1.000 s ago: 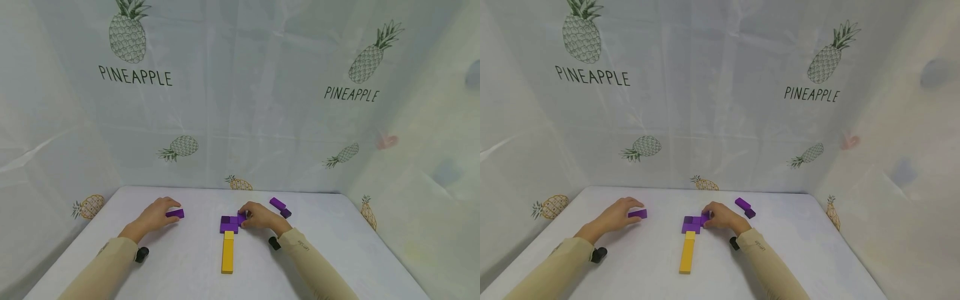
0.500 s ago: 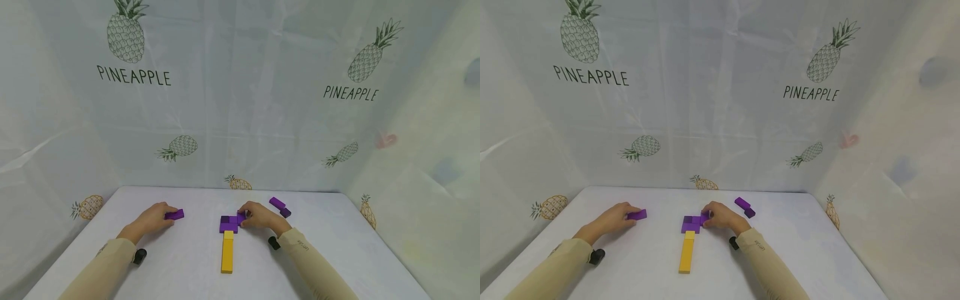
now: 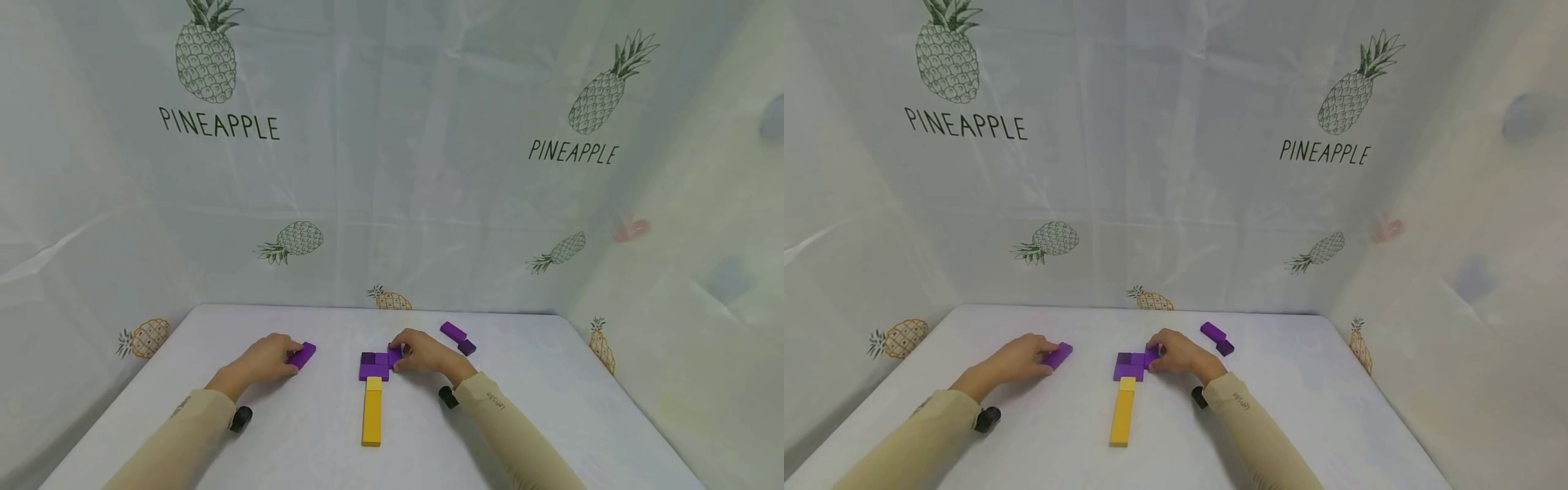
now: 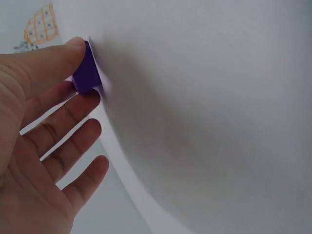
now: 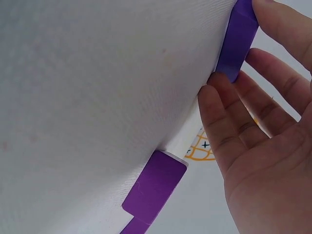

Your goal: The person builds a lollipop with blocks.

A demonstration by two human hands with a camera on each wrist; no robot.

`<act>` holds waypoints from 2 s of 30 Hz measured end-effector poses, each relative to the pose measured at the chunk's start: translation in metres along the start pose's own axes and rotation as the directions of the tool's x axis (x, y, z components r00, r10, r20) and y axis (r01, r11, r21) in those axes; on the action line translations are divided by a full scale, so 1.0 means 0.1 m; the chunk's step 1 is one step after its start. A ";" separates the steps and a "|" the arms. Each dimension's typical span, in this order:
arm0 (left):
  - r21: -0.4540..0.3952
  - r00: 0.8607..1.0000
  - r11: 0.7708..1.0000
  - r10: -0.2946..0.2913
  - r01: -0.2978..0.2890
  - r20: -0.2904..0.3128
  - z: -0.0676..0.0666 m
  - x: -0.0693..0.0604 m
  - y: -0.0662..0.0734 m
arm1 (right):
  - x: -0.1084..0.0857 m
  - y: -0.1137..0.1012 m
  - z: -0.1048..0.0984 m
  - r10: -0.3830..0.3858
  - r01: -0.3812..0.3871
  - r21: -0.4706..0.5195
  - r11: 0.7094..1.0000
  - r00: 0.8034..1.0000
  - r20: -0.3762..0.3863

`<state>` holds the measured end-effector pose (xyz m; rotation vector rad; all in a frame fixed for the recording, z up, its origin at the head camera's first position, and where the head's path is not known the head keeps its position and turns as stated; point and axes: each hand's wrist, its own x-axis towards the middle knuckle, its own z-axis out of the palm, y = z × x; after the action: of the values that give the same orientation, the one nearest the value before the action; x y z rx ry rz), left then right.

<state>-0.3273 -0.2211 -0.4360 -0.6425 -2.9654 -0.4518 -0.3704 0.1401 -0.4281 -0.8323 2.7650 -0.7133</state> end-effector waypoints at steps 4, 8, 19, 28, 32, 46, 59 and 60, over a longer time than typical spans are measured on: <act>0.032 1.000 0.999 0.021 -0.021 -0.011 0.01 0.06 0.11 | 0.00 -0.01 0.00 0.000 0.000 -0.005 1.000 1.000 0.002; 0.063 0.999 0.998 0.032 -0.031 -0.027 0.07 0.15 0.20 | 0.00 -0.01 0.00 -0.011 0.011 -0.021 1.000 1.000 -0.001; -0.047 1.000 0.999 0.010 -0.010 -0.009 0.17 0.37 0.52 | 0.00 0.01 0.01 -0.016 0.016 -0.018 1.000 1.000 -0.011; -0.045 1.000 0.999 0.017 -0.017 -0.003 0.27 0.52 0.67 | 0.01 0.03 0.01 -0.024 0.024 -0.013 1.000 1.000 -0.012; -0.031 1.000 0.999 0.015 -0.015 -0.003 0.30 0.56 0.70 | 0.02 0.04 0.02 -0.015 0.015 -0.026 1.000 1.000 -0.011; -0.044 0.999 0.999 -0.024 0.025 0.027 0.33 0.62 0.79 | 0.00 0.01 0.01 0.008 -0.009 -0.027 1.000 1.000 -0.012; -0.039 0.999 0.999 -0.023 0.024 0.033 0.31 0.60 0.82 | 0.01 0.01 0.02 -0.007 0.006 -0.046 0.999 1.000 -0.018; -0.035 0.999 0.999 -0.023 0.025 0.036 0.31 0.61 0.82 | 0.01 0.01 0.02 -0.008 0.007 -0.047 0.999 1.000 -0.018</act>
<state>-0.3490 -0.1168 -0.4356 -0.6253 -3.0078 -0.5013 -0.3713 0.1390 -0.4303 -0.8496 2.8063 -0.6626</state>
